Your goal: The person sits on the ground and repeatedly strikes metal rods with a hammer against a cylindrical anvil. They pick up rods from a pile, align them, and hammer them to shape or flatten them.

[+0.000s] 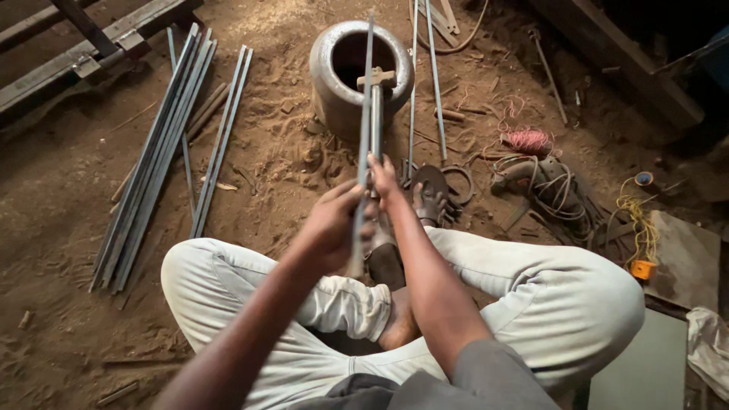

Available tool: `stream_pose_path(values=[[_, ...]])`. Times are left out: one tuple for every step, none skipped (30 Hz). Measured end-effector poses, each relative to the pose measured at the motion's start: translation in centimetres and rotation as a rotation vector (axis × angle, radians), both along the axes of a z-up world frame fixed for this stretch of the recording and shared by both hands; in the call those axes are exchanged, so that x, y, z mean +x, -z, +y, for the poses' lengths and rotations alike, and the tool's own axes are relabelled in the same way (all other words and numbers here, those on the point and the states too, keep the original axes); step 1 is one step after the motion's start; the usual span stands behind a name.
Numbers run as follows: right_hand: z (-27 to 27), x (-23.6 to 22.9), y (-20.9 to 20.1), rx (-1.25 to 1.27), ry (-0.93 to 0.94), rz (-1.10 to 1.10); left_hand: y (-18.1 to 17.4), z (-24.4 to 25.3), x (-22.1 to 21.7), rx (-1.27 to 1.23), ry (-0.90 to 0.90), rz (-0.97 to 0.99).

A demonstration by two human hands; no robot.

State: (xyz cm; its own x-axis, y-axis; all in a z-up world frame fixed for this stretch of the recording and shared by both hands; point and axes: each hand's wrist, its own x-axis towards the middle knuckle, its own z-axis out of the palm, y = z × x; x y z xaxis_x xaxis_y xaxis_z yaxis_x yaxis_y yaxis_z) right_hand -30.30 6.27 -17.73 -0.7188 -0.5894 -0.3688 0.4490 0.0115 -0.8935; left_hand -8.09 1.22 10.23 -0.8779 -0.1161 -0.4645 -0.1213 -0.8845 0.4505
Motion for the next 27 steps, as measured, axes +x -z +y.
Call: stream_pose_path(values=[[-0.2,0.3,-0.3,0.02,0.004,-0.048,1.2,-1.4,1.1,-0.05,0.076,-0.055],[-0.2,0.6,-0.6,0.04,0.008,-0.096,2.6,-3.3,2.5,-0.172,0.128,-0.211],[-0.1,0.9,-1.0,0.062,0.012,-0.145,4.2,-5.5,4.0,-0.293,0.18,-0.366],[-0.1,1.1,-1.4,0.069,0.012,-0.141,5.8,-7.8,5.9,-0.43,0.241,-0.4],[-0.1,1.3,-1.7,0.078,0.012,-0.135,7.5,-10.4,7.6,-0.566,0.299,-0.432],[-0.2,1.4,-1.9,0.087,0.011,-0.13,9.3,-13.0,8.9,-0.707,0.358,-0.508],[-0.3,1.5,-2.1,0.075,0.003,-0.12,10.9,-15.9,10.3,-0.852,0.417,-0.583],[-0.4,1.5,-2.1,0.063,-0.005,-0.11,12.3,-19.0,11.0,-1.002,0.438,-0.688],[-0.3,1.4,-2.1,0.054,-0.015,-0.1,13.7,-21.5,11.4,-1.15,0.456,-0.794],[-0.2,1.2,-2.1,0.045,-0.017,-0.143,14.8,-23.9,12.2,-1.413,0.418,-0.733],[0.0,0.9,-2.0,0.034,-0.023,-0.186,15.7,-25.6,12.8,-1.672,0.371,-0.659],[0.1,0.4,-2.0,0.024,-0.029,-0.229,16.5,-26.6,13.3,-1.689,0.396,-0.748],[0.4,-0.1,-2.1,-0.021,-0.065,-0.275,17.1,-27.2,13.8,-1.699,0.421,-0.84],[0.7,-0.7,-2.3,-0.066,-0.101,-0.321,17.6,-27.5,14.1,-1.707,0.446,-0.933],[0.8,-1.0,-2.5,-0.112,-0.138,-0.37,17.8,-27.4,14.5,-1.721,0.438,-0.931],[0.7,-1.2,-2.9,-0.169,-0.126,-0.452,18.0,-27.0,14.8,-1.735,0.431,-0.93],[0.8,-1.3,-3.4,-0.223,-0.111,-0.533,18.0,-26.5,14.9,-1.748,0.426,-0.925],[0.7,-1.3,-4.2,-0.278,-0.095,-0.615,17.9,-25.8,15.0,-1.714,0.442,-0.957],[0.0,-1.2,-5.1,-0.324,-0.091,-0.611,17.7,-25.5,14.9,-1.684,0.452,-0.991],[-0.4,-0.9,-6.1,-0.37,-0.087,-0.607,17.4,-25.5,15.0,-1.653,0.461,-1.025],[-0.5,-0.6,-7.3,-0.41,-0.086,-0.607,17.3,-25.1,14.9,-1.661,0.458,-1.015],[-1.1,-0.4,-8.4,-0.332,-0.05,-0.464,17.3,-24.9,14.9,-1.669,0.456,-1.005],[-1.0,0.0,-9.6,-0.252,-0.006,-0.323,17.4,-24.6,15.0,-1.677,0.463,-0.991],[-1.0,0.1,-10.7,-0.171,0.035,-0.181,17.5,-24.3,15.1,-1.679,0.491,-0.995],[-2.1,-0.2,-11.9,-0.17,0.062,-0.026,17.2,-24.9,15.2,-1.69,0.508,-1.002],[-2.9,-0.7,-13.0,-0.17,0.09,0.129,17.1,-25.3,15.3,-1.701,0.525,-1.01],[-4.1,-1.3,-13.9,-0.173,0.118,0.283,16.7,-26.1,15.7,-1.689,0.528,-1.032]])
